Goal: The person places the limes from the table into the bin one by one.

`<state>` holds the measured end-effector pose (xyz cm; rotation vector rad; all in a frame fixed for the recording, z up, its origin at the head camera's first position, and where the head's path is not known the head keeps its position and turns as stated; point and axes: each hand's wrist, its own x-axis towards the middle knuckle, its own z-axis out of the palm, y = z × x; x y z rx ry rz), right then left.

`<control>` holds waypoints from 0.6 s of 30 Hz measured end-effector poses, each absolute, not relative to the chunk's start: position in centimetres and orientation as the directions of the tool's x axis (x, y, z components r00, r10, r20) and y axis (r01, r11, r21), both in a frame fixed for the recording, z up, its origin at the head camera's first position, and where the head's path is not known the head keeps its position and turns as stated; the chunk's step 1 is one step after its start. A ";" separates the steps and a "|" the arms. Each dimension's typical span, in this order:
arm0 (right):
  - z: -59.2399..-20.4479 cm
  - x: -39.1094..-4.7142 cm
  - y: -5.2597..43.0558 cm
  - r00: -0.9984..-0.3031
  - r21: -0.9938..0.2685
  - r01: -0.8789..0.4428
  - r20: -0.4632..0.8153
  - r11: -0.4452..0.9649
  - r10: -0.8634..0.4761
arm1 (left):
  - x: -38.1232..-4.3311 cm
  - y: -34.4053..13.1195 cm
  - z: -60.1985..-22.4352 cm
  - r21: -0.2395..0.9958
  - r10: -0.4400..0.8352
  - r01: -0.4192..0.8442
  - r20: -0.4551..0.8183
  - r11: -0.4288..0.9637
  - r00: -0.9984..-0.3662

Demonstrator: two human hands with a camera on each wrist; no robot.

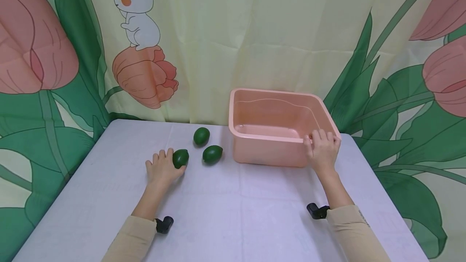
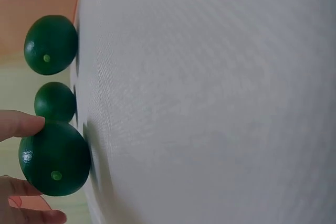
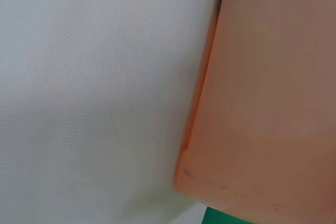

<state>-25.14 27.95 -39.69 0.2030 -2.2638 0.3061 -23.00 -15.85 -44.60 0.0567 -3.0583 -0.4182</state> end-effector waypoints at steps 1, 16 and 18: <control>-39.7 -25.1 27.9 -0.648 -0.153 -0.246 0.760 0.957 -0.045 | -23.0 -15.9 -44.6 0.270 -0.043 -0.029 0.046 0.962 -0.998; -39.5 -25.0 27.8 -0.647 -0.152 -0.244 0.761 0.958 -0.044 | -22.8 -16.1 -45.0 0.282 -0.053 -0.056 -0.018 0.958 -0.998; -39.5 -25.0 27.8 -0.644 -0.150 -0.245 0.764 0.958 -0.045 | -22.8 -16.1 -45.1 0.280 -0.051 -0.055 -0.022 0.958 -0.998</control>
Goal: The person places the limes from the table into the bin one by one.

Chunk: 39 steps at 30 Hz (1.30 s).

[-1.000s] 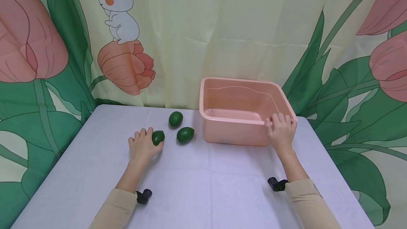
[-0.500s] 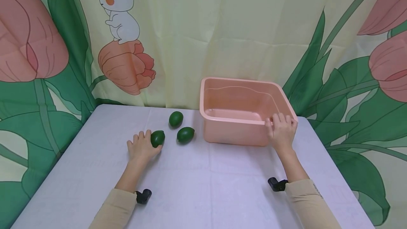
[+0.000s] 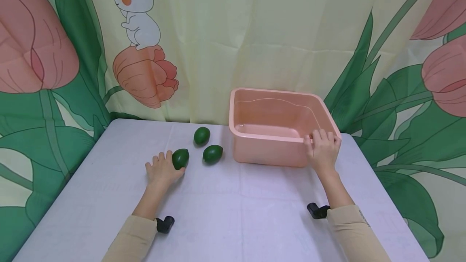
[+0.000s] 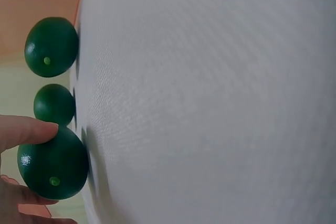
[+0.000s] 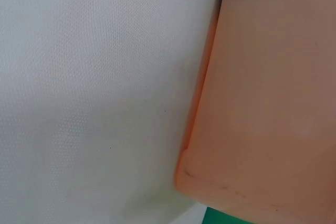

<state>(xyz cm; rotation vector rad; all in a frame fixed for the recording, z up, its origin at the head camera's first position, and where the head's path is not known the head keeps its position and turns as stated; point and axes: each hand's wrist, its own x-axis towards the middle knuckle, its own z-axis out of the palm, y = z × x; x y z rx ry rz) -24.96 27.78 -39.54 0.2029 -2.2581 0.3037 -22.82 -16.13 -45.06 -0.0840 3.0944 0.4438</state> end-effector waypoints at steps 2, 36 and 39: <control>-39.6 -25.0 27.8 -0.642 -0.149 -0.246 0.766 0.958 -0.046 | -22.8 -16.1 -45.1 0.278 -0.050 -0.054 -0.025 0.959 -0.998; -39.7 -25.1 27.9 -0.623 -0.150 -0.268 0.780 0.952 -0.052 | -23.1 -15.9 -45.6 0.293 -0.043 -0.050 -0.032 0.955 -0.999; -39.8 -25.2 27.9 -0.623 -0.150 -0.267 0.781 0.952 -0.052 | -23.1 -15.9 -45.7 0.289 -0.043 -0.049 -0.025 0.956 -0.999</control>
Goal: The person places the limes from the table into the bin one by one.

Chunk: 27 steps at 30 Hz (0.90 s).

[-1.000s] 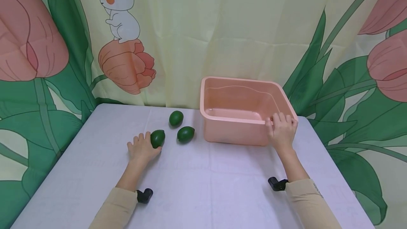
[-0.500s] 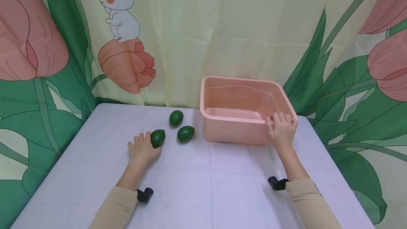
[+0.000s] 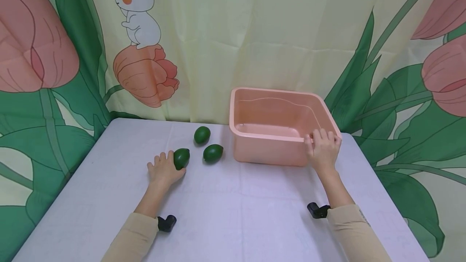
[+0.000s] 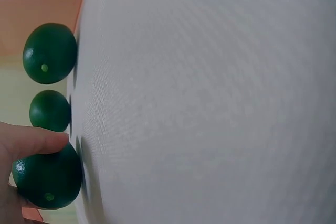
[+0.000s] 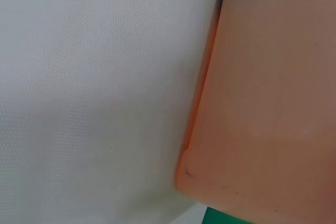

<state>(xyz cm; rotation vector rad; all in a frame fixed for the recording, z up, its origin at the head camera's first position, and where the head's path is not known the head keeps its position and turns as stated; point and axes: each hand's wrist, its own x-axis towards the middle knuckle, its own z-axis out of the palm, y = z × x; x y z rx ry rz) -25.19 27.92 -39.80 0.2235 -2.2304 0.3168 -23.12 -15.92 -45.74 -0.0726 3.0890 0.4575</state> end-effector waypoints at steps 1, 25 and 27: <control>-39.8 -25.2 27.9 -0.624 -0.150 -0.266 0.780 0.952 -0.051 | -23.1 -15.9 -45.8 0.290 -0.045 -0.049 -0.023 0.956 -0.999; -40.0 -25.3 28.0 -0.620 -0.155 -0.266 0.784 0.951 -0.046 | -23.4 -15.7 -46.0 0.291 -0.038 -0.036 0.002 0.956 -0.999; -40.0 -25.4 28.0 -0.617 -0.154 -0.266 0.785 0.952 -0.045 | -23.3 -15.6 -46.1 0.292 -0.035 -0.033 0.004 0.956 -0.999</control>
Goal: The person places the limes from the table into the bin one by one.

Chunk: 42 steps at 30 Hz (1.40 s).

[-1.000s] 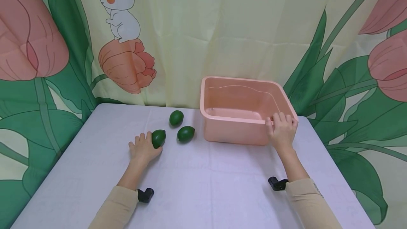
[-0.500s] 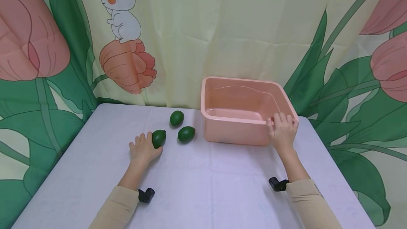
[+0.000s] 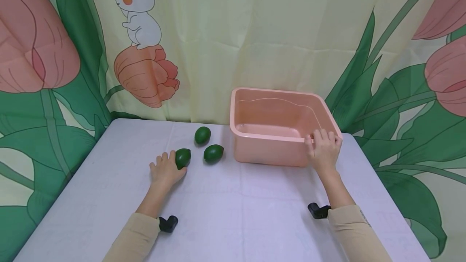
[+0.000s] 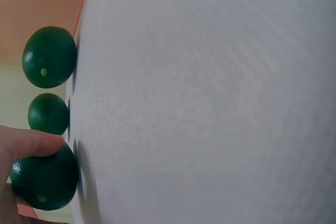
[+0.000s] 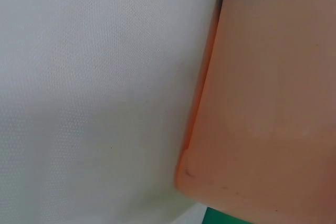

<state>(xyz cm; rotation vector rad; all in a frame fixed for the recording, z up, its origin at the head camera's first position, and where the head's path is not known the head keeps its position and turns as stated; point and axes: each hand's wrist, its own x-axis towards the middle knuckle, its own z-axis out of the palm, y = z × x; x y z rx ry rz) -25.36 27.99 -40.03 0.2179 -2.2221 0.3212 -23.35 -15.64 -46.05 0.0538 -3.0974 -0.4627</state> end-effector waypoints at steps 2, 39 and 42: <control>-40.0 -25.4 28.0 -0.615 -0.154 -0.267 0.787 0.951 -0.045 | -23.3 -15.6 -46.0 0.294 -0.034 -0.031 0.007 0.955 -0.999; -39.9 -25.3 27.9 -0.598 -0.152 -0.284 0.800 0.947 -0.051 | -23.1 -14.6 -44.8 0.328 -0.037 -0.005 0.092 0.945 -0.995; -39.9 -25.4 27.9 -0.599 -0.153 -0.286 0.799 0.946 -0.052 | -23.1 -14.6 -44.7 0.328 -0.036 -0.004 0.092 0.945 -0.995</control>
